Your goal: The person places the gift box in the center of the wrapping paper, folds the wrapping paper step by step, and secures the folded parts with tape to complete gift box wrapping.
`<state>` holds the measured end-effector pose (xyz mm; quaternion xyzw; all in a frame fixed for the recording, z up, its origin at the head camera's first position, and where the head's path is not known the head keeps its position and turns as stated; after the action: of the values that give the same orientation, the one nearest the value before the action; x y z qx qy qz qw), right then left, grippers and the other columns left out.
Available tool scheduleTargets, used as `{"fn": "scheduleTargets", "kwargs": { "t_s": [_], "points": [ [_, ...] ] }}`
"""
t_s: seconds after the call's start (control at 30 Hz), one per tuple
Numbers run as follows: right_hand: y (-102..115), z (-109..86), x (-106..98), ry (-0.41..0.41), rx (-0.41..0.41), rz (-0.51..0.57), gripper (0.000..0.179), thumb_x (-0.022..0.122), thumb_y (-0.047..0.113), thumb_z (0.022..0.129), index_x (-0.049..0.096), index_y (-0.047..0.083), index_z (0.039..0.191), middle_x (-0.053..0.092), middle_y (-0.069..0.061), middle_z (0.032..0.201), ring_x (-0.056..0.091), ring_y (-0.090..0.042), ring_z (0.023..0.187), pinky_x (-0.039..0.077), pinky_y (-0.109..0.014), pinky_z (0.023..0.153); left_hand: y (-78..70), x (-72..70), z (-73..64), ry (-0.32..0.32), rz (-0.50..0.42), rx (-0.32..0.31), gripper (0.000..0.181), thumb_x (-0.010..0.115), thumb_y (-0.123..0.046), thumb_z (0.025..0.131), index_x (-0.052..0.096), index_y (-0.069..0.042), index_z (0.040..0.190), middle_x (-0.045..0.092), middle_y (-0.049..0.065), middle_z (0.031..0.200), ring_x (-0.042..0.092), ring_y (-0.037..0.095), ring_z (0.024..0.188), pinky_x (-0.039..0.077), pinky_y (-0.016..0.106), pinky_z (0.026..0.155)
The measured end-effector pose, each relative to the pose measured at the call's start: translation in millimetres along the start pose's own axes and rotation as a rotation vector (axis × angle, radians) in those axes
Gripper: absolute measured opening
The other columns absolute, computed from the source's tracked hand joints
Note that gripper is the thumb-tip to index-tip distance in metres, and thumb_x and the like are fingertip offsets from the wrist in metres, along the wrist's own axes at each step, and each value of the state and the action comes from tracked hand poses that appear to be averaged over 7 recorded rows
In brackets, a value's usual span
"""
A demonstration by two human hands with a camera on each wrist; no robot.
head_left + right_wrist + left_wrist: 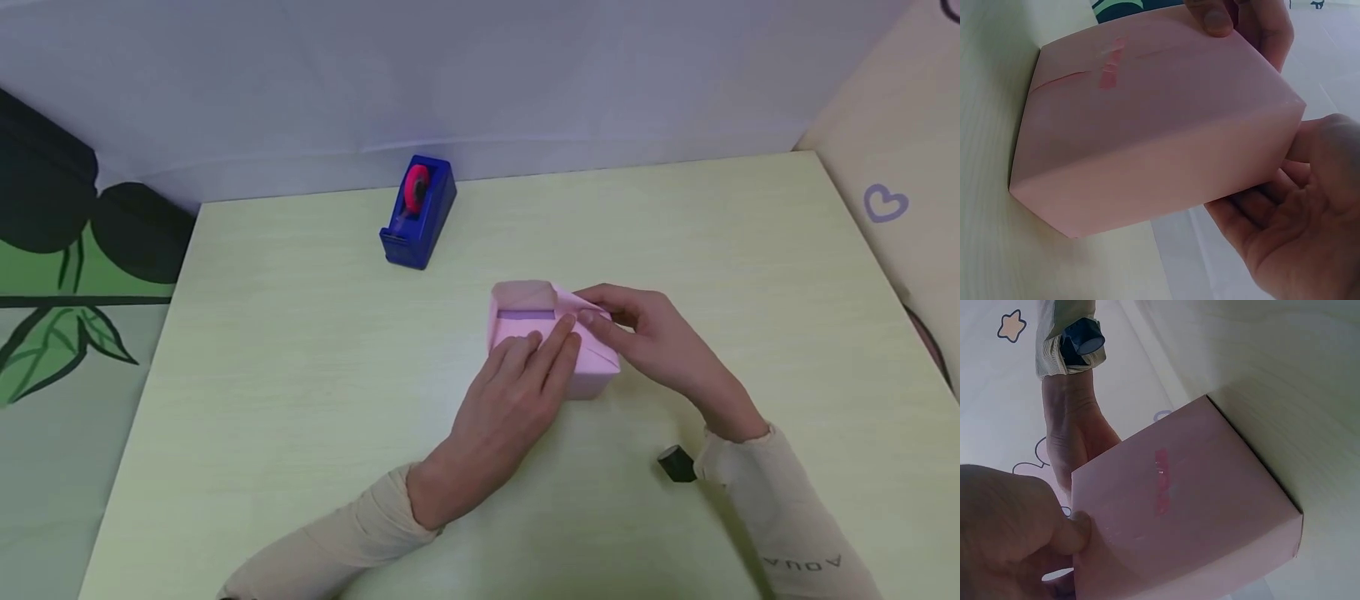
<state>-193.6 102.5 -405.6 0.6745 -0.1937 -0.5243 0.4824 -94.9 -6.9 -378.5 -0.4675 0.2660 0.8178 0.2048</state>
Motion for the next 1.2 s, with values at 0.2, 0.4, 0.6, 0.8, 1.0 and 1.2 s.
{"fn": "scheduleTargets", "kwargs": {
  "t_s": [0.2, 0.4, 0.6, 0.8, 1.0, 1.2],
  "points": [
    [-1, -1.9, 0, -0.004, 0.053, 0.006, 0.027, 0.062, 0.025, 0.105, 0.071, 0.021, 0.13, 0.073, 0.003, 0.125, 0.067, -0.015, 0.115, 0.053, -0.031, 0.096, 6.5, -8.2, -2.5, -0.075, -0.122, 0.007, 0.036, 0.066, -0.008, 0.1, 0.062, -0.005, 0.136, 0.063, 0.01, 0.148, 0.061, 0.024, 0.112, 0.053, 0.031, 0.098],
    [4, -3.6, -1, -0.02, 0.029, -0.011, 0.026, 0.062, 0.023, 0.106, 0.072, 0.021, 0.13, 0.074, 0.003, 0.124, 0.067, -0.013, 0.113, 0.052, -0.027, 0.097, 9.5, -24.4, -6.6, -0.208, -0.125, 0.065, 0.024, 0.061, -0.01, 0.103, 0.067, -0.009, 0.127, 0.069, 0.007, 0.137, 0.062, 0.026, 0.116, 0.054, 0.034, 0.097],
    [3, -4.5, 1, -0.011, 0.036, -0.011, 0.026, 0.061, 0.028, 0.106, 0.071, 0.023, 0.13, 0.073, 0.004, 0.127, 0.067, -0.016, 0.118, 0.053, -0.031, 0.098, 27.6, -44.2, -15.1, -0.399, -0.218, -0.009, 0.018, 0.056, -0.021, 0.108, 0.067, -0.009, 0.117, 0.071, 0.008, 0.126, 0.063, 0.028, 0.112, 0.051, 0.04, 0.09],
    [0, -5.1, 1, -0.007, 0.066, -0.006, 0.027, 0.061, 0.033, 0.106, 0.071, 0.025, 0.13, 0.072, 0.004, 0.128, 0.068, -0.02, 0.121, 0.055, -0.039, 0.095, 77.6, -38.9, -30.5, -0.503, -0.597, -0.333, 0.023, 0.066, -0.012, 0.099, 0.058, 0.002, 0.115, 0.06, 0.019, 0.112, 0.055, 0.032, 0.101, 0.044, 0.043, 0.085],
    [-2, -5.3, 2, -0.002, 0.078, 0.002, 0.027, 0.061, 0.032, 0.106, 0.071, 0.024, 0.129, 0.073, 0.003, 0.125, 0.069, -0.021, 0.113, 0.056, -0.027, 0.085, 96.7, -14.6, -36.0, -0.371, -0.628, -0.537, 0.03, 0.073, -0.019, 0.096, 0.06, -0.002, 0.116, 0.066, 0.009, 0.103, 0.052, 0.024, 0.087, 0.034, 0.045, 0.088],
    [0, -4.5, 2, -0.01, 0.059, -0.005, 0.026, 0.061, 0.03, 0.106, 0.071, 0.022, 0.129, 0.073, 0.001, 0.124, 0.067, -0.02, 0.109, 0.056, -0.03, 0.085, 93.0, -16.3, -32.7, -0.387, -0.558, -0.497, 0.018, 0.074, -0.02, 0.096, 0.067, -0.007, 0.107, 0.073, 0.003, 0.095, 0.056, 0.024, 0.086, 0.03, 0.053, 0.093]
  ]
}}
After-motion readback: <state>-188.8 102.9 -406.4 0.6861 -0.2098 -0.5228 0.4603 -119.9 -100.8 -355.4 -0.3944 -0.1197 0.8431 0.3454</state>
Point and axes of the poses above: each hand's wrist, its own z-axis towards the middle knuckle, its own x-axis out of the palm, y = z × x, the point moved 10 cm from there along z, towards the middle knuckle
